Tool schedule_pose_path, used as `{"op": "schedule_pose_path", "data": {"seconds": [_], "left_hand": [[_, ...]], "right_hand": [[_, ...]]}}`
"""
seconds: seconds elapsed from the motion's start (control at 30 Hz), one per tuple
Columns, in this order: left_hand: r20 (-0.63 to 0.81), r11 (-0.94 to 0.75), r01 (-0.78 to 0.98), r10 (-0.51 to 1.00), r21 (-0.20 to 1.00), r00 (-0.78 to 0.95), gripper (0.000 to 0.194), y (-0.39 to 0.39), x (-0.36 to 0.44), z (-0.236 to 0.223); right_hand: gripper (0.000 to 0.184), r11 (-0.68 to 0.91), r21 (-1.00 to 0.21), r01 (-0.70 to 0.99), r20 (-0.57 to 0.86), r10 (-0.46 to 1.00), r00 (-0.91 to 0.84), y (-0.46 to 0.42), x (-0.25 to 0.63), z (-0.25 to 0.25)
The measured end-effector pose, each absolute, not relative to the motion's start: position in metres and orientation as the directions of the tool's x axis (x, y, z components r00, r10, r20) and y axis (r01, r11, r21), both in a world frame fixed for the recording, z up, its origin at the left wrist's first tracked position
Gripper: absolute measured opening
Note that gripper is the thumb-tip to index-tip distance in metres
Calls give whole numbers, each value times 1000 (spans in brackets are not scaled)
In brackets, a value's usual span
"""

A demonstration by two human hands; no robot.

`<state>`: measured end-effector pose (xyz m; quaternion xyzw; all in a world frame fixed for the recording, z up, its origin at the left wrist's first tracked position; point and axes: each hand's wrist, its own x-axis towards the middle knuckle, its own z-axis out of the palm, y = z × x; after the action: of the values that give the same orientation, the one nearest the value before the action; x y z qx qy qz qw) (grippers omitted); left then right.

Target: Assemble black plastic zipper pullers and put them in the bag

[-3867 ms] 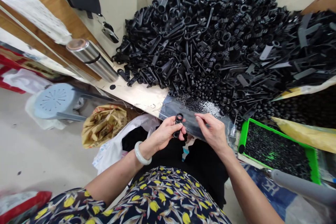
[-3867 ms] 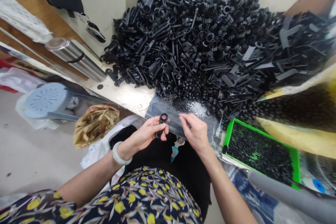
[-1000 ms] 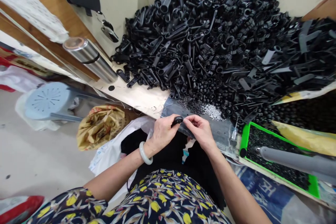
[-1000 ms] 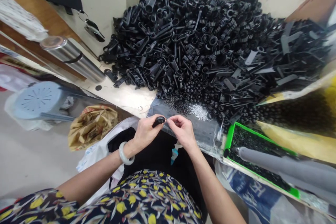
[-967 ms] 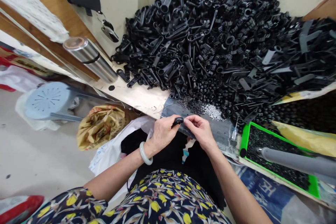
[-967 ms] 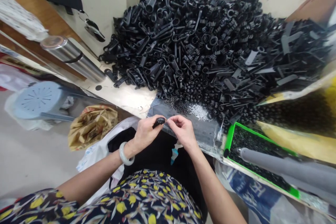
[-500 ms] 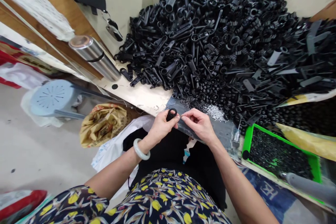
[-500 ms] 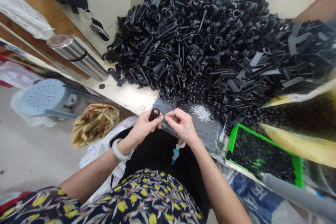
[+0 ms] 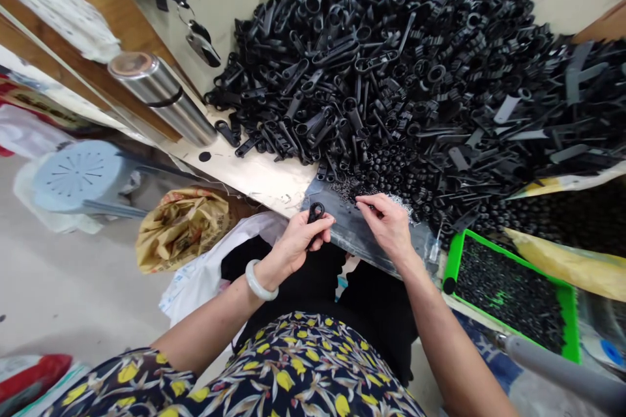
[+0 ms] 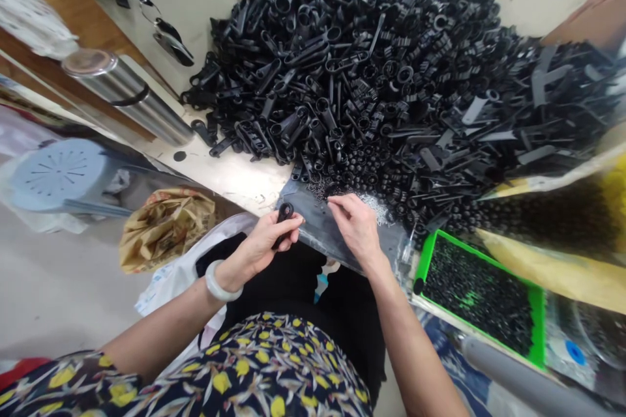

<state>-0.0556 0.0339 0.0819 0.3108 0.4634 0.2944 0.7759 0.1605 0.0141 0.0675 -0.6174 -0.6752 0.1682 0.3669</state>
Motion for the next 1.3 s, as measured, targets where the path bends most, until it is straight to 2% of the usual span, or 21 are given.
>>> {"op": "schedule_pose_path", "data": {"seconds": [0.17,0.37,0.47,0.6,0.73,1.03,1.13,1.2,1.3], "left_hand": [[-542,631,-198,759,751,361,35,32,-51,81],[-531,616,-189,768,764,357,34,29,-49,80],[-528,607,-180,776,774,346,35,28,-50,80],[-503,586,-153,781,796,371,34,25,-50,79],[-491,574,-144,784,806,380,32,24,-47,77],[-547,642,-203,749,740,375,35,25,-44,82],[-563,661,-215,736,719,378,35,26,-45,84],[-559,662,-218,733,717,387,34,25,-44,86],[-545,664,-222,726,714,419,34,22,-40,89]], "right_hand": [[21,186,-545,818,277,960,-34,-2,156,61],[26,130,-407,904,266,964,-18,2,145,51],[23,107,-413,905,245,969,-3,-4,148,55],[18,81,-494,866,168,986,4,-23,161,62],[17,64,-548,834,202,978,57,-25,164,62],[23,147,-432,890,243,969,-42,0,150,50],[23,153,-492,857,229,972,-42,-5,154,51],[20,108,-633,767,207,978,33,-9,154,55],[19,37,-854,519,143,976,165,-17,148,66]]}}
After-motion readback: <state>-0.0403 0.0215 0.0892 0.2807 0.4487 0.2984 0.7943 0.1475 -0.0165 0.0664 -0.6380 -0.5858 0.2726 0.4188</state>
